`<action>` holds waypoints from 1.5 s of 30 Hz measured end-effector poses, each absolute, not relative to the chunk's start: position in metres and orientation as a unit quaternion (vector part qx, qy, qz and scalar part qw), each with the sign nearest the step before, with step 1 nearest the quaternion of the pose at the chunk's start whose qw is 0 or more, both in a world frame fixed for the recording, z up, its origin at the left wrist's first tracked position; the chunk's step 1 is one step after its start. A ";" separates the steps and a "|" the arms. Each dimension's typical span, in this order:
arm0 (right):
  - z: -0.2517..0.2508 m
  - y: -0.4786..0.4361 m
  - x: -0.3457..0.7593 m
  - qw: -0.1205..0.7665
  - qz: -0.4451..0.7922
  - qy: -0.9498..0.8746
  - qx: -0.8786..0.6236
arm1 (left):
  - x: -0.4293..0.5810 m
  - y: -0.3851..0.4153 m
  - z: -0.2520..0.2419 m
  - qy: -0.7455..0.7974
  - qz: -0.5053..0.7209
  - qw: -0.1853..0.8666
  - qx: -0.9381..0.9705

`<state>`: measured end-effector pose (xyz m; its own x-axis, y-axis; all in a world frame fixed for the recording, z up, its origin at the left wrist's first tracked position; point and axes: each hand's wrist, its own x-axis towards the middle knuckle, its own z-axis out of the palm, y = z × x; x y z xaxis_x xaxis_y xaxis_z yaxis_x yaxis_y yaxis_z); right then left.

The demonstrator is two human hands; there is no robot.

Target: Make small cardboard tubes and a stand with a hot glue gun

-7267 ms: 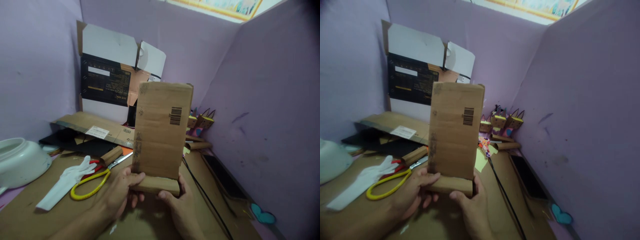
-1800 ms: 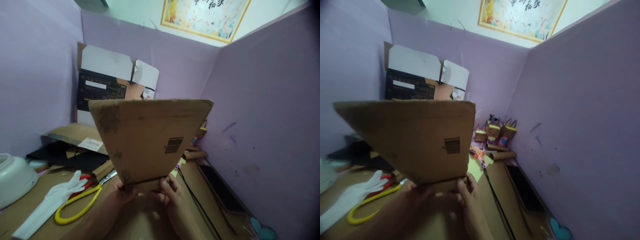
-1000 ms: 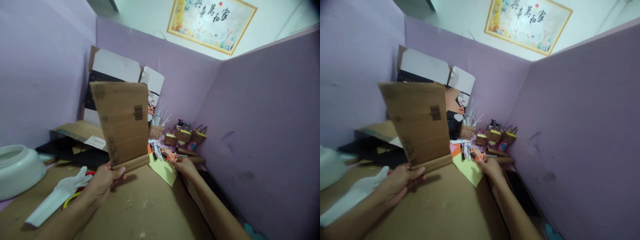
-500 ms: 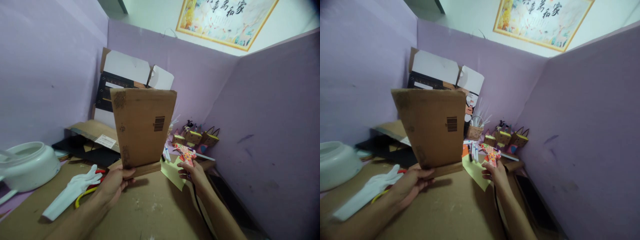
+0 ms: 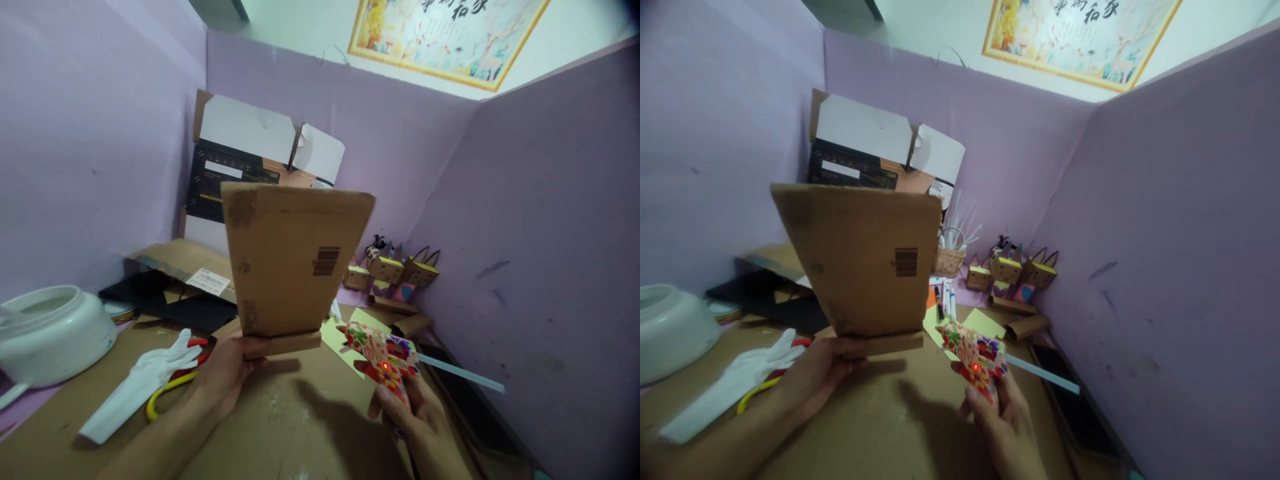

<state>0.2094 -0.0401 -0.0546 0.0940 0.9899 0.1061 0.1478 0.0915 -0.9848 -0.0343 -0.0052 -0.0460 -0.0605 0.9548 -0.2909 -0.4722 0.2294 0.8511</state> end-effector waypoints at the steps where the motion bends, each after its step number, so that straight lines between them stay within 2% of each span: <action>1: -0.056 -0.040 0.209 0.513 0.417 -0.534 -0.526 | -0.035 -0.005 -0.046 0.462 0.568 0.632 0.254; 5: -0.067 -0.040 0.207 0.518 0.441 -0.533 -0.503 | -0.035 -0.006 -0.047 0.463 0.561 0.622 0.289; 14: -0.083 -0.043 0.207 0.474 0.345 -0.607 -0.536 | -0.022 -0.013 -0.048 0.488 0.504 0.609 0.370; 24: -0.086 -0.049 0.200 0.405 0.416 -0.618 -0.531 | -0.004 -0.029 -0.029 0.416 0.502 0.640 0.407; 45: -0.091 -0.050 0.197 0.471 0.354 -0.611 -0.528 | -0.003 -0.028 -0.037 0.467 0.492 0.626 0.385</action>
<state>0.1973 -0.0502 -0.0906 0.0019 0.9794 0.2021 0.3127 0.1913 -0.9304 -0.0033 -0.0278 -0.0374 0.0805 0.9753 -0.2056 -0.2562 0.2196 0.9414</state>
